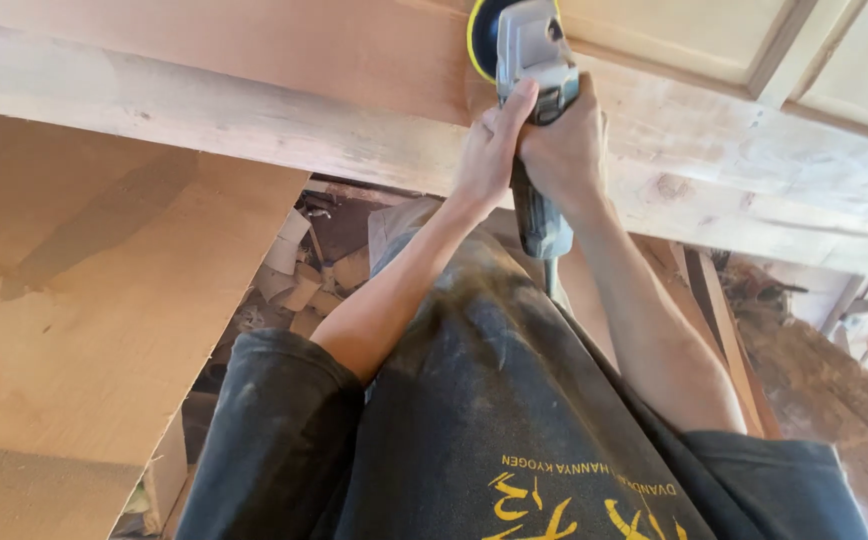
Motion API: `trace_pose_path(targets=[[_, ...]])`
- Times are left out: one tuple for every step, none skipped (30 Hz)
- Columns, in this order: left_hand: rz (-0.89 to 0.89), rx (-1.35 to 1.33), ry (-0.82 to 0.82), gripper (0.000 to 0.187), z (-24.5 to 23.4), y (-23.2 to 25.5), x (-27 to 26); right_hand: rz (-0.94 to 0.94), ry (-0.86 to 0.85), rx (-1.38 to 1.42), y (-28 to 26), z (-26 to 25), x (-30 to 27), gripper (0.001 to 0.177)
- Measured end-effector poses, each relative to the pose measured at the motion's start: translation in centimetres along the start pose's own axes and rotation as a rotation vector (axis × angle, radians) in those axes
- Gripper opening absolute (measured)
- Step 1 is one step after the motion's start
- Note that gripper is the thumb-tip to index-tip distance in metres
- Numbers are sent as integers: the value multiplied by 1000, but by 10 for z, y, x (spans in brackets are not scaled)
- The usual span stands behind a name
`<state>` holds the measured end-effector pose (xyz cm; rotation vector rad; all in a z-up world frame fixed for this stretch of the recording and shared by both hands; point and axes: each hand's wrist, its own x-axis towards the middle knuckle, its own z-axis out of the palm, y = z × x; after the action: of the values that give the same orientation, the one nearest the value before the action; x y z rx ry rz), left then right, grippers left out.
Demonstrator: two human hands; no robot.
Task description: The person uses an orbital sander to smooth the surface of a wooden door. They move the tool across the flat panels and along the raised edges of the door frame.
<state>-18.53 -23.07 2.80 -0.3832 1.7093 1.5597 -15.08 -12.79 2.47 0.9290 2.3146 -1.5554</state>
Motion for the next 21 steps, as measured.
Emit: trace_pose_path(targets=[[13, -2, 5, 69, -3, -9, -6, -13, 0, 0, -4, 3, -5, 61], [41, 45, -14, 68, -6, -19, -12, 141, -28, -54, -7, 7, -10, 55], [69, 93, -32, 73, -9, -29, -18, 296, -55, -110, -10, 11, -15, 51], [68, 91, -32, 73, -13, -31, -25, 297, -56, -111, -11, 18, -19, 51], [92, -10, 1, 66, -17, -34, -32, 322, -130, -117, -12, 25, -22, 54], [114, -110, 26, 60, -19, -37, -40, 352, -197, -123, -12, 31, -26, 57], [111, -110, 18, 60, -21, -31, -40, 359, -190, -123, -21, 31, -25, 57], [55, -48, 95, 71, -23, -25, -41, 340, -226, -131, -30, 32, -24, 55], [-1, 14, 171, 82, -26, -19, -43, 322, -262, -138, -40, 33, -24, 53], [-7, 13, 172, 82, -27, -13, -41, 327, -266, -139, -40, 33, -22, 53], [-17, 39, 186, 84, -29, -6, -40, 304, -250, -135, -41, 32, -20, 55], [-10, 68, 205, 85, -33, 5, -34, 264, -232, -124, -46, 33, -11, 56], [1, 70, 211, 85, -32, -1, -26, 252, -231, -119, -42, 32, -8, 56], [-7, 83, 199, 84, -30, -9, -19, 273, -211, -130, -37, 30, -5, 55], [-14, 95, 188, 83, -27, -17, -10, 294, -190, -140, -31, 28, -1, 54], [-15, 94, 189, 83, -22, -18, -8, 294, -191, -140, -24, 26, 0, 54], [-60, 140, 149, 80, -18, -20, -6, 292, -143, -112, -16, 25, 2, 53], [-115, 185, 107, 77, -13, -24, -8, 301, -98, -86, -7, 24, -1, 51], [-126, 184, 106, 77, -4, -33, -6, 311, -102, -89, -5, 20, -7, 51], [-159, 220, 49, 82, 5, -40, 0, 283, -28, -43, -5, 17, -9, 49], [-191, 255, -8, 87, 14, -47, 6, 255, 46, 3, -5, 13, -11, 48]])
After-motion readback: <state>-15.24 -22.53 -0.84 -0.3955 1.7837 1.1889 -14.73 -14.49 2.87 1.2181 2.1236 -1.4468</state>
